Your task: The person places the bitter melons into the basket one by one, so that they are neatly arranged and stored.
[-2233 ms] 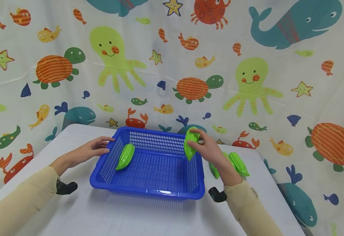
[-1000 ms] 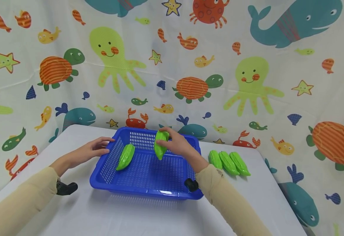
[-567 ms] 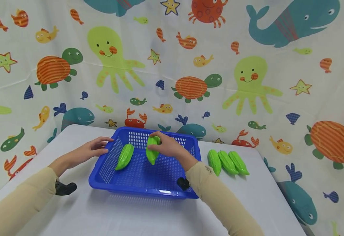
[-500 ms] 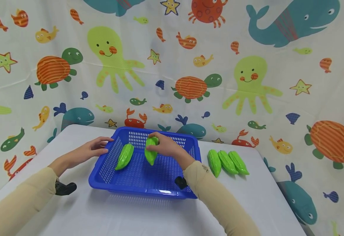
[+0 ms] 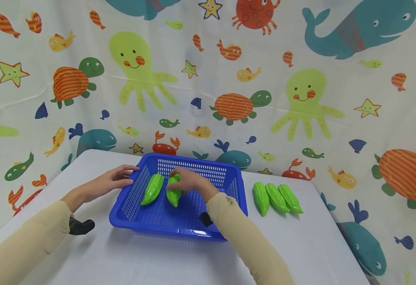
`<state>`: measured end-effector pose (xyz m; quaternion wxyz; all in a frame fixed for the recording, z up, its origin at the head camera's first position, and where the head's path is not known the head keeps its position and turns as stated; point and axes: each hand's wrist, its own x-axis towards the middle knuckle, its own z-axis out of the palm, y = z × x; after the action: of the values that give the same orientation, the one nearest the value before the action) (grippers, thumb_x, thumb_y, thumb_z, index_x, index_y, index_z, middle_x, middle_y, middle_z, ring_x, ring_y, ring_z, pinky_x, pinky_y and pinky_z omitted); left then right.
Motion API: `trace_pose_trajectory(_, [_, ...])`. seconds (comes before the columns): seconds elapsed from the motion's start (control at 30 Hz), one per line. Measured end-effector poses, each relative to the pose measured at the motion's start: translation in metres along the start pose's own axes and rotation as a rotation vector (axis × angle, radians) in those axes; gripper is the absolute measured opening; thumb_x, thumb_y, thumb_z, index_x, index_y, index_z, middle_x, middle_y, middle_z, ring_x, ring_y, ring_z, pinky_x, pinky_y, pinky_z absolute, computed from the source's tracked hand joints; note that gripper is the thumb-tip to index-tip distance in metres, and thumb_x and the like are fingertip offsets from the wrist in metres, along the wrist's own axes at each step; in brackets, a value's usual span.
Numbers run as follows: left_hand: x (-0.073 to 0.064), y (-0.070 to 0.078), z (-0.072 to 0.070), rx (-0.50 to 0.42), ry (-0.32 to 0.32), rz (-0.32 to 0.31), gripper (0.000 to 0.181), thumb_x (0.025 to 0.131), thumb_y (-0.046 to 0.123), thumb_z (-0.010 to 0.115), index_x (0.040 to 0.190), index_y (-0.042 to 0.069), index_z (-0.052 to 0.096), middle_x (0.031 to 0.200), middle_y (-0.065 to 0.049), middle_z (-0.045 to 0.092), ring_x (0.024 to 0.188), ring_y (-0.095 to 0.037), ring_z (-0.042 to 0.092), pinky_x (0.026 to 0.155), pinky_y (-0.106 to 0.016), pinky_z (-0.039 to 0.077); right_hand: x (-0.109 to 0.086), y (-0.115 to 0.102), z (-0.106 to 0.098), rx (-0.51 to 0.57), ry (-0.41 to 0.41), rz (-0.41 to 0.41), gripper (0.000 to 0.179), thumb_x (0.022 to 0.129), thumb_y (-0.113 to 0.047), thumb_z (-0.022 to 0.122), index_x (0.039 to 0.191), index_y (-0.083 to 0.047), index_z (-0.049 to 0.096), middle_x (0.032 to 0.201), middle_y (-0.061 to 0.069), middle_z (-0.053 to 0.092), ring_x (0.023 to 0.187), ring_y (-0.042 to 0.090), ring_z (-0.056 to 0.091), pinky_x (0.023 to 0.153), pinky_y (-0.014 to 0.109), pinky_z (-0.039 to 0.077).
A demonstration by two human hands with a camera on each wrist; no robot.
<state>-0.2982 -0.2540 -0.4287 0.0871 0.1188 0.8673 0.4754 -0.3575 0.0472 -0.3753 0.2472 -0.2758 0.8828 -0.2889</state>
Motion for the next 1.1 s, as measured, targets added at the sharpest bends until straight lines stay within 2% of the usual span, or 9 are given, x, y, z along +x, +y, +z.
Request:
trace_pose_trajectory(0.17, [0.000,-0.002,-0.001,-0.001,0.002,-0.001,0.067,0.096,0.048,0.056,0.151,0.021,0.030,0.150,-0.022,0.036,0.135,-0.045,0.038,0.102,-0.060,0.041,0.007,-0.002,0.010,-0.041,-0.016,0.011,0.051,0.093,-0.027,0.067,0.139,-0.013,0.049,0.122,0.011,0.054,0.099,0.023,0.059,0.079,0.036,0.058])
trace_pose_trajectory(0.3, [0.000,-0.002,-0.001,0.003,0.006,-0.003,0.067,0.095,0.049,0.056,0.151,0.023,0.030,0.150,-0.021,0.036,0.135,-0.044,0.038,0.102,-0.060,0.041,0.010,-0.004,0.015,-0.011,-0.007,0.033,0.052,0.093,-0.026,0.068,0.139,-0.013,0.049,0.126,0.013,0.053,0.102,0.025,0.060,0.080,0.037,0.058])
trace_pose_trajectory(0.47, [-0.001,-0.001,-0.001,0.005,0.001,0.008,0.067,0.096,0.048,0.056,0.151,0.021,0.030,0.150,-0.022,0.036,0.135,-0.045,0.038,0.101,-0.059,0.042,0.014,-0.003,0.019,-0.006,-0.003,0.037,0.055,0.092,-0.024,0.069,0.141,-0.011,0.047,0.130,0.015,0.052,0.104,0.025,0.061,0.076,0.032,0.058])
trace_pose_trajectory(0.9, [-0.001,0.000,0.000,-0.003,-0.001,0.003,0.067,0.096,0.046,0.057,0.151,0.020,0.030,0.149,-0.022,0.037,0.135,-0.044,0.039,0.101,-0.059,0.042,0.020,-0.002,0.022,-0.006,-0.018,0.048,0.059,0.092,-0.022,0.070,0.144,-0.012,0.044,0.131,0.015,0.051,0.104,0.024,0.061,0.079,0.033,0.058])
trace_pose_trajectory(1.1, [-0.001,0.000,0.000,-0.005,-0.008,0.010,0.067,0.096,0.045,0.057,0.152,0.019,0.029,0.149,-0.023,0.037,0.134,-0.045,0.039,0.101,-0.058,0.043,0.020,-0.002,0.022,0.007,-0.023,0.058,0.061,0.091,-0.023,0.071,0.145,-0.013,0.044,0.132,0.013,0.051,0.103,0.020,0.060,0.078,0.029,0.057])
